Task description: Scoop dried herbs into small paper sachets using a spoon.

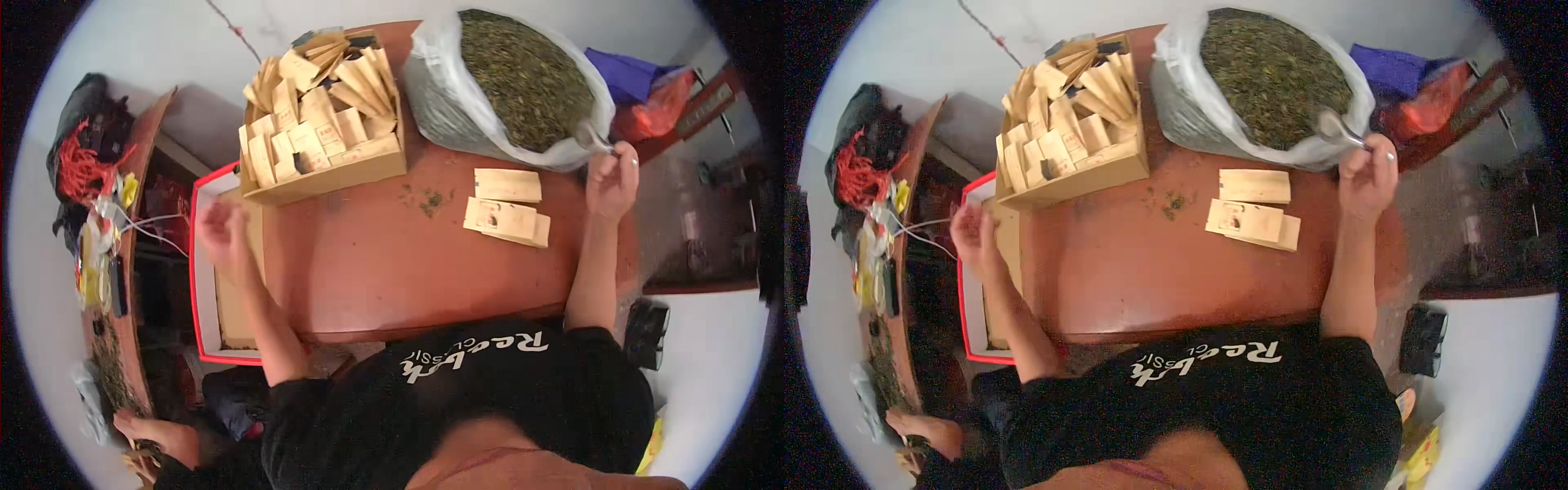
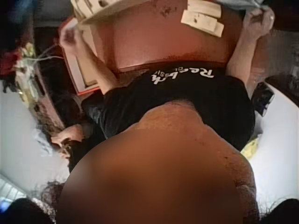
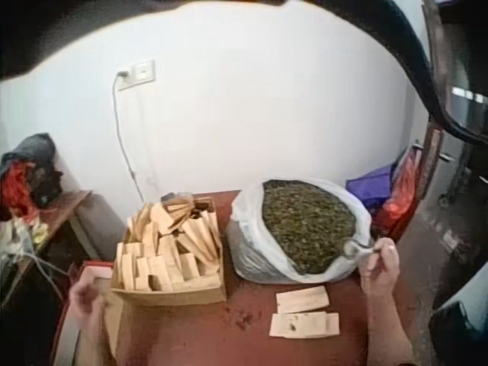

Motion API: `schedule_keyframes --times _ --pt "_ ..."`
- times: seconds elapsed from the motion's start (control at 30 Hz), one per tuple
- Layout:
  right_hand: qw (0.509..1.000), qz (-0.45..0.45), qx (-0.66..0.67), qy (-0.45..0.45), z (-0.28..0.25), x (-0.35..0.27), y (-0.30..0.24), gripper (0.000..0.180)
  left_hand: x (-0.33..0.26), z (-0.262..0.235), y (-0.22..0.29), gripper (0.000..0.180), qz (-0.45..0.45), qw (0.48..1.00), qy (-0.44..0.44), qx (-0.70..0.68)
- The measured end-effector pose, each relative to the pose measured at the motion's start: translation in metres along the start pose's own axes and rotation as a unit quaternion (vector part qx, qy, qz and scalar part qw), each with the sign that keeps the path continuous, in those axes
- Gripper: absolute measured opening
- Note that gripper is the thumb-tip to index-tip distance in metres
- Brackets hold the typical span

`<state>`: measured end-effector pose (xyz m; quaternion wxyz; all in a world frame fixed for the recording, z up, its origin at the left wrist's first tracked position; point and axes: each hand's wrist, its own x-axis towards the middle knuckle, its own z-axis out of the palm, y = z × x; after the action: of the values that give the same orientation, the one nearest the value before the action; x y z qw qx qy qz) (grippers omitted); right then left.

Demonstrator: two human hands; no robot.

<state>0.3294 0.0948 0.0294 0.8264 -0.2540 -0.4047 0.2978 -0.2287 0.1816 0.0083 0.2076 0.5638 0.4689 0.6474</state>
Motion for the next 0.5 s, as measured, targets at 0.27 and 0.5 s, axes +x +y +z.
schedule_keyframes --times 0.27,0.5 --pt "0.998 0.014 -0.064 -0.019 0.013 -0.019 -0.007 0.022 -0.084 0.159 0.12 0.042 0.116 0.89 -0.435 0.064" --pt "0.995 0.079 -0.056 -0.007 0.029 -0.026 -0.008 0.024 -0.102 0.234 0.138 0.06 0.183 0.762 -0.593 0.184"
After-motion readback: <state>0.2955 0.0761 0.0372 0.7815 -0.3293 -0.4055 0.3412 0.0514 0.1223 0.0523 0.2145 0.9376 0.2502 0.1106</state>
